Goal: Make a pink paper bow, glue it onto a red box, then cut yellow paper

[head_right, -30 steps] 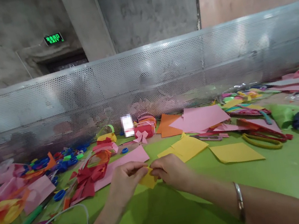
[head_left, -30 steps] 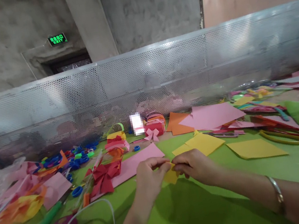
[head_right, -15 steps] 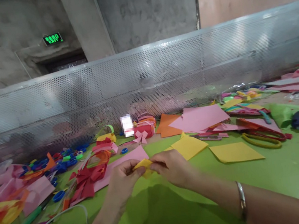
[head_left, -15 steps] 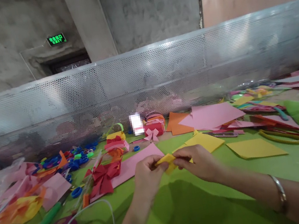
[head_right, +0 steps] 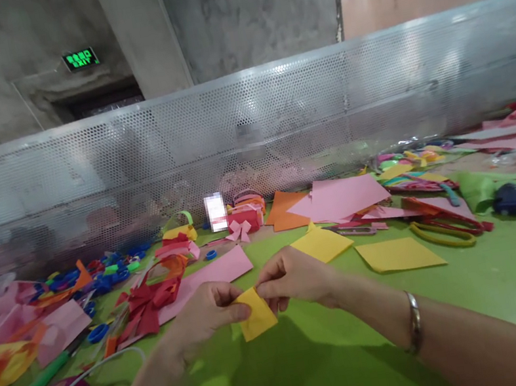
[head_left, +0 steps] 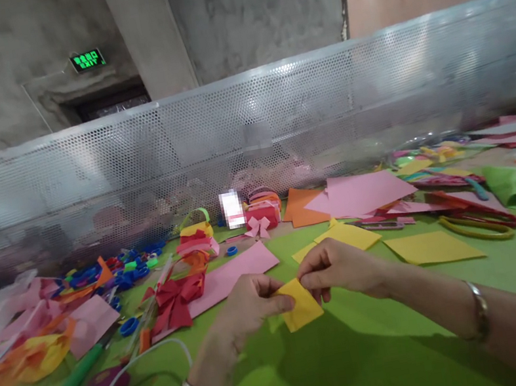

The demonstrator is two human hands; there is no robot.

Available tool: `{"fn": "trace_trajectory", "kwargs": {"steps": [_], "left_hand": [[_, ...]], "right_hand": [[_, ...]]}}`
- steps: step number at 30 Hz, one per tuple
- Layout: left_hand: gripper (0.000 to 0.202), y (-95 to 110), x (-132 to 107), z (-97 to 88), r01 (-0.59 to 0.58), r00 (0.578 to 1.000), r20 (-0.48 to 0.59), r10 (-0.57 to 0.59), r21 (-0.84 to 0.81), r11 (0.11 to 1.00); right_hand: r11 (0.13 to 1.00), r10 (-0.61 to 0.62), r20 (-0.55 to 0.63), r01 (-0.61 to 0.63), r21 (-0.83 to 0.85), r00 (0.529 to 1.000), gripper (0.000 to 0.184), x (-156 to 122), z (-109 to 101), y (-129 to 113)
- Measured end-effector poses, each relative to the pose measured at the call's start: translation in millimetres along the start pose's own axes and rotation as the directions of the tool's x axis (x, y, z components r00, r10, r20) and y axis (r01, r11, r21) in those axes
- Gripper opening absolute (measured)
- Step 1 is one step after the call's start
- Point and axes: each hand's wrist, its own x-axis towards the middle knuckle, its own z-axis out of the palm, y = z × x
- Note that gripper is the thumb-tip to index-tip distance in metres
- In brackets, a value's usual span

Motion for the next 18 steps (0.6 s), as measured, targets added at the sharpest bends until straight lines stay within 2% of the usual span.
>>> {"fn": "trace_trajectory", "kwargs": {"steps": [4,7,9,11,15,18], "left_hand": [[0.021,-2.8,-1.3,-1.5,0.016,0.996,0.087,-0.019,0.033,0.999],[0.018,-3.1,-2.2,0.7,0.040,0.998,0.039,-0.043,0.069,0.997],[0.015,-2.2,-3.0,2.5,0.050,0.999,0.009,-0.051,0.094,0.994],[0.013,-1.3,-3.9,3.9,0.057,0.998,-0.005,-0.057,0.120,0.991],[0.015,-2.0,-4.5,4.4,0.052,0.999,0.004,-0.053,0.152,0.987],[0.017,-3.0,-4.0,4.4,0.080,0.996,0.024,-0.084,0.121,0.989]], "right_hand": [[0.985,0.021,-0.023,-0.024,-0.172,1.000,0.016,-1.4,3.3,-2.5],[0.918,-0.160,-0.092,0.113,-0.381,0.983,0.021,-1.9,7.0,-0.1],[0.866,-0.259,-0.092,0.189,-0.462,0.961,0.023,-2.0,8.7,2.6],[0.883,-0.256,-0.084,0.198,-0.426,0.963,0.021,-1.8,9.3,4.7],[0.959,-0.125,-0.066,0.104,-0.265,0.990,0.015,-2.4,8.4,3.2],[0.962,-0.073,-0.061,0.054,-0.266,0.995,0.012,-4.3,7.8,-1.7]]}}
